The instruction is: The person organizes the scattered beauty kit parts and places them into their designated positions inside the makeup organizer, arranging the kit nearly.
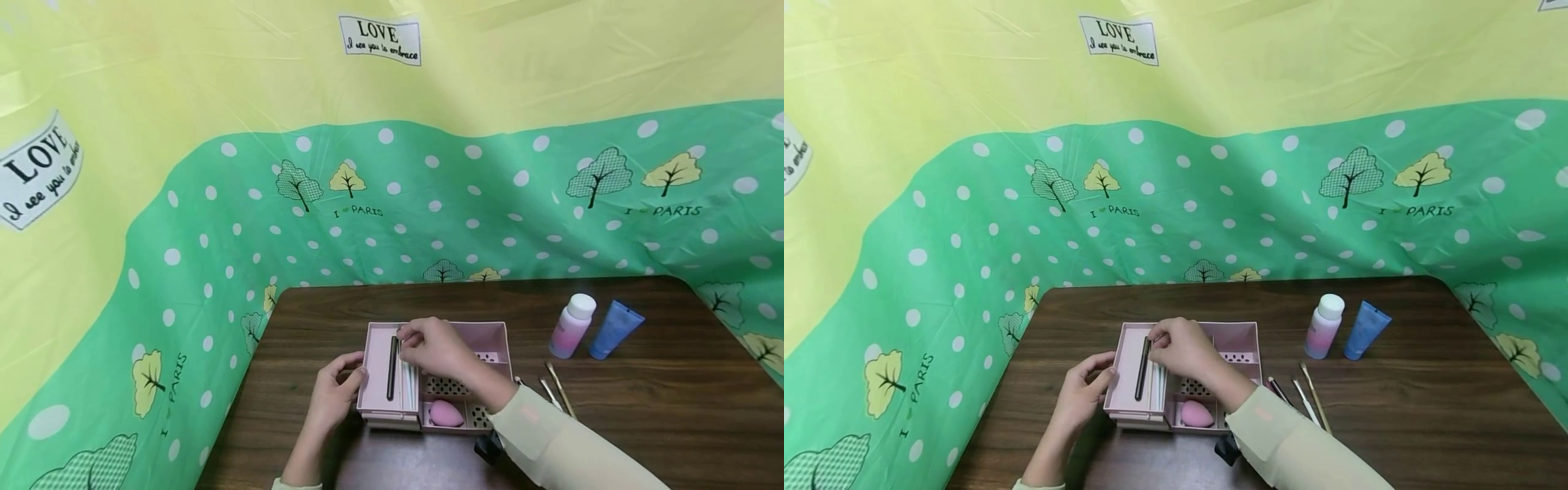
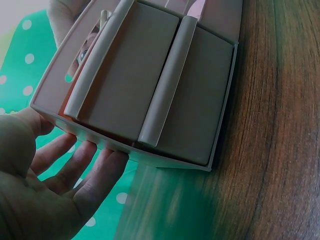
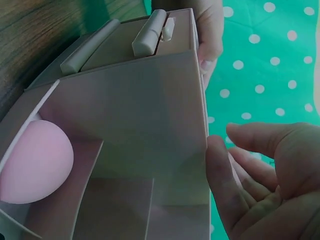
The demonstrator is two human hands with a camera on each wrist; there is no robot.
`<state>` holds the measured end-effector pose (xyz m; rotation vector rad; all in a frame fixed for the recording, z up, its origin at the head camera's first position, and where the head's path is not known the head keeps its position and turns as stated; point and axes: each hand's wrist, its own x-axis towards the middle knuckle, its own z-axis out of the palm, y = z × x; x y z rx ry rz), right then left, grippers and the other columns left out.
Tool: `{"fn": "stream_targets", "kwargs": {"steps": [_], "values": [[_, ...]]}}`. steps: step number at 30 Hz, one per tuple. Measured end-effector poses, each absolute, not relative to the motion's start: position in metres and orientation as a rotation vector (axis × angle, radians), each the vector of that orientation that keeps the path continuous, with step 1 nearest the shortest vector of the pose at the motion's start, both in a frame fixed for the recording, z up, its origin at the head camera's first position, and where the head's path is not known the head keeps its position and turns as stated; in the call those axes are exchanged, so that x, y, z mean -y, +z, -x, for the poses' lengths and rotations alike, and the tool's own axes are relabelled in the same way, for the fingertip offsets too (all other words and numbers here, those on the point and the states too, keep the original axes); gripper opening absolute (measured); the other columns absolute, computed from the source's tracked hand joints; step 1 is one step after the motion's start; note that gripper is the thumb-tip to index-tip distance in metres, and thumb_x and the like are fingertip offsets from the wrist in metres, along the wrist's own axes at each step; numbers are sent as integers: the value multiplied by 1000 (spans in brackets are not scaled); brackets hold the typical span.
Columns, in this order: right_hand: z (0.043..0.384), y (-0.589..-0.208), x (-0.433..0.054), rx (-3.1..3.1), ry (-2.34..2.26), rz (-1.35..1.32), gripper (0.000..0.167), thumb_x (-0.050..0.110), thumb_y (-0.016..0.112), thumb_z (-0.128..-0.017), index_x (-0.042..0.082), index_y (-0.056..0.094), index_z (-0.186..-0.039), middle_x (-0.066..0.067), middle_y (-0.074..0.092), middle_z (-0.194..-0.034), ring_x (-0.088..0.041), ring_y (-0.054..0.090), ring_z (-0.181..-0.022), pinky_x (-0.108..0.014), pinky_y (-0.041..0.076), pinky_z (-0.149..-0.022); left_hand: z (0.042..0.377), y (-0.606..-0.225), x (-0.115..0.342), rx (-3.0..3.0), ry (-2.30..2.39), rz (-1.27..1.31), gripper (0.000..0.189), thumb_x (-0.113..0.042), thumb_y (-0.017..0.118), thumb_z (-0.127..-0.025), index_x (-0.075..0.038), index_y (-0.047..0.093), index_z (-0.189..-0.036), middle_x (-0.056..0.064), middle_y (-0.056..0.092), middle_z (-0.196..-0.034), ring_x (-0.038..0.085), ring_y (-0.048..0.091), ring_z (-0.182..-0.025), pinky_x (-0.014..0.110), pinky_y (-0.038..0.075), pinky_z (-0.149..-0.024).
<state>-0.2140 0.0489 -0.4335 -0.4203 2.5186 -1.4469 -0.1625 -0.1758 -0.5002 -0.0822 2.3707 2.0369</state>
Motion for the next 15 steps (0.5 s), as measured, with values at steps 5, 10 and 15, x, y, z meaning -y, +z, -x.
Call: {"fn": "stream_targets", "kwargs": {"steps": [5, 10, 15], "values": [[211, -433, -58, -2404, -1547, 401, 28, 2, 78, -84, 0, 72, -111, -7, 71, -90, -20, 67, -66, -40, 62, -59, 162, -499, 175, -2382, 2026, 83, 32, -9, 66, -97, -4, 68, -129, 20, 66, -115, 20, 67, -84, 28, 60, -61], [211, -431, -66, -2363, -1593, 384, 31, -1, 74, -84, -1, 71, -115, -9, 71, -92, -25, 68, -67, -39, 62, -61, 161, -500, 176, -2384, 2028, 84, 33, -9, 66, -98, -4, 67, -130, 20, 66, -116, 21, 67, -84, 29, 61, -61], [212, -431, -74, -2391, -1600, 385, 31, -1, 73, -85, 0, 72, -116, -9, 73, -94, -22, 70, -74, -34, 61, -60, 161, -502, 176, -2383, 2033, 88, 33, -9, 66, -98, -3, 67, -131, 20, 66, -116, 21, 67, -84, 30, 61, -62]]}}
